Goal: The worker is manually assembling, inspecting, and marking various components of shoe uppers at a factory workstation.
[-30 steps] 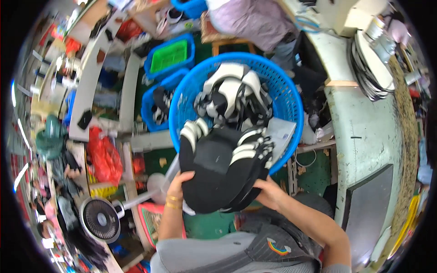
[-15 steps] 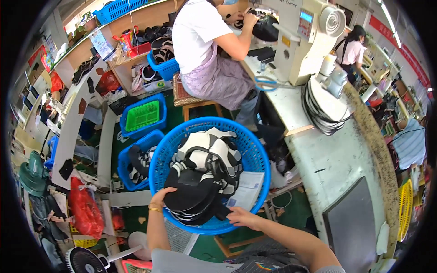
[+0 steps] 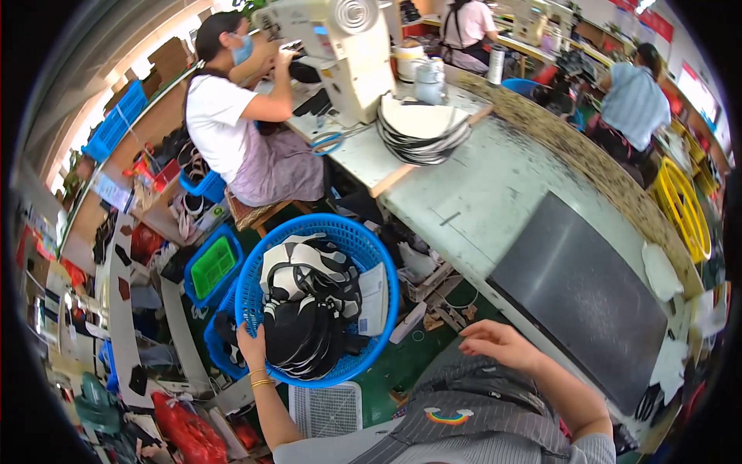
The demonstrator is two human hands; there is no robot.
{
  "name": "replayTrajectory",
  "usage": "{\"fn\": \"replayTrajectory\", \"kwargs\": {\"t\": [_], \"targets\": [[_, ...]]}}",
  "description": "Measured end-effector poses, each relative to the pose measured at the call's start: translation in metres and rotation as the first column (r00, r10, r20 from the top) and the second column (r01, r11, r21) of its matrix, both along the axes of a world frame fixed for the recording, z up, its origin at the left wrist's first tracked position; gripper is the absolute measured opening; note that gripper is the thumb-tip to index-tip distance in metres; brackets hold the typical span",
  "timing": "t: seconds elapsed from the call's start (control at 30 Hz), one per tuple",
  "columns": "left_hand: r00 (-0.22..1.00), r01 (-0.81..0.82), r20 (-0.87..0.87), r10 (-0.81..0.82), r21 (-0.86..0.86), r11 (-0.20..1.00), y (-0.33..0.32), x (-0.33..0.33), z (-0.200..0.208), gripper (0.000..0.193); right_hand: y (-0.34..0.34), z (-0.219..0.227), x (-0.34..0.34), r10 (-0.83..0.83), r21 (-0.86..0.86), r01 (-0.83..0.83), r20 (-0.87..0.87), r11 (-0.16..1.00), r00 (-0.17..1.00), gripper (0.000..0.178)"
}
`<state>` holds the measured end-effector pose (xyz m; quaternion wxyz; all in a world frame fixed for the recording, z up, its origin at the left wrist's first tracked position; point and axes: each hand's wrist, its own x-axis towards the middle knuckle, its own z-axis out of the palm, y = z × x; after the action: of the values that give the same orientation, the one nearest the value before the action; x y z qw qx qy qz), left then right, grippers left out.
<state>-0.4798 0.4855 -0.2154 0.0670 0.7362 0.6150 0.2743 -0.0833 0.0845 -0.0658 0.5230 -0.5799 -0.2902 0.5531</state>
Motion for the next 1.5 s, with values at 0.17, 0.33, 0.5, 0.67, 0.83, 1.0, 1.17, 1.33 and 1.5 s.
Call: {"fn": "replayTrajectory", "kwargs": {"t": [0.17, 0.33, 0.5, 0.67, 0.83, 1.0, 1.17, 1.33, 1.5], "targets": [[0.865, 0.409, 0.289, -0.411, 0.070, 0.910, -0.053, 0.135, 0.107, 0.038, -0.092, 0.066, -0.008, -0.270, 0.160, 0.255, 0.074, 0.953, 0.960, 0.029], [0.551, 0.796, 0.177, -0.815, 0.180, 0.578, -0.114, 0.270, 0.153, 0.039, -0.168, 0.088, -0.020, -0.435, 0.378, 0.362, 0.129, 0.852, 0.891, 0.029], [0.486, 0.849, 0.382, -0.786, 0.007, 0.529, -0.137, 0.374, 0.172, 0.051, -0.220, 0.065, -0.021, -0.518, 0.308, 0.459, 0.146, 0.833, 0.843, 0.029], [0.509, 0.690, 0.791, -0.340, -0.139, 0.710, -0.067, 0.472, 0.169, 0.068, -0.236, 0.057, -0.003, -0.604, 0.215, 0.573, 0.126, 0.791, 0.787, 0.027], [0.076, 0.828, 0.911, 0.404, -0.284, 0.484, 0.017, 0.546, 0.133, 0.072, -0.224, 0.047, 0.016, -0.615, 0.107, 0.605, 0.118, 0.789, 0.780, 0.026], [0.165, 0.428, 0.854, 0.493, -0.513, 0.744, 0.011, 0.584, 0.128, 0.065, -0.220, 0.048, 0.029, -0.678, -0.017, 0.690, 0.173, 0.724, 0.715, 0.024], [0.171, 0.747, 0.815, 0.554, -0.474, 0.466, -0.032, 0.576, 0.149, 0.057, -0.218, 0.038, 0.069, -0.665, -0.049, 0.676, 0.136, 0.736, 0.734, 0.026], [0.186, 0.767, 0.835, 0.518, -0.453, 0.455, -0.047, 0.542, 0.145, 0.050, -0.193, 0.041, 0.092, -0.621, -0.071, 0.636, 0.158, 0.768, 0.768, 0.027], [0.139, 0.829, 0.817, 0.560, -0.405, 0.385, -0.103, 0.494, 0.166, 0.046, -0.180, 0.042, 0.100, -0.562, -0.108, 0.579, 0.154, 0.808, 0.813, 0.028]]}}
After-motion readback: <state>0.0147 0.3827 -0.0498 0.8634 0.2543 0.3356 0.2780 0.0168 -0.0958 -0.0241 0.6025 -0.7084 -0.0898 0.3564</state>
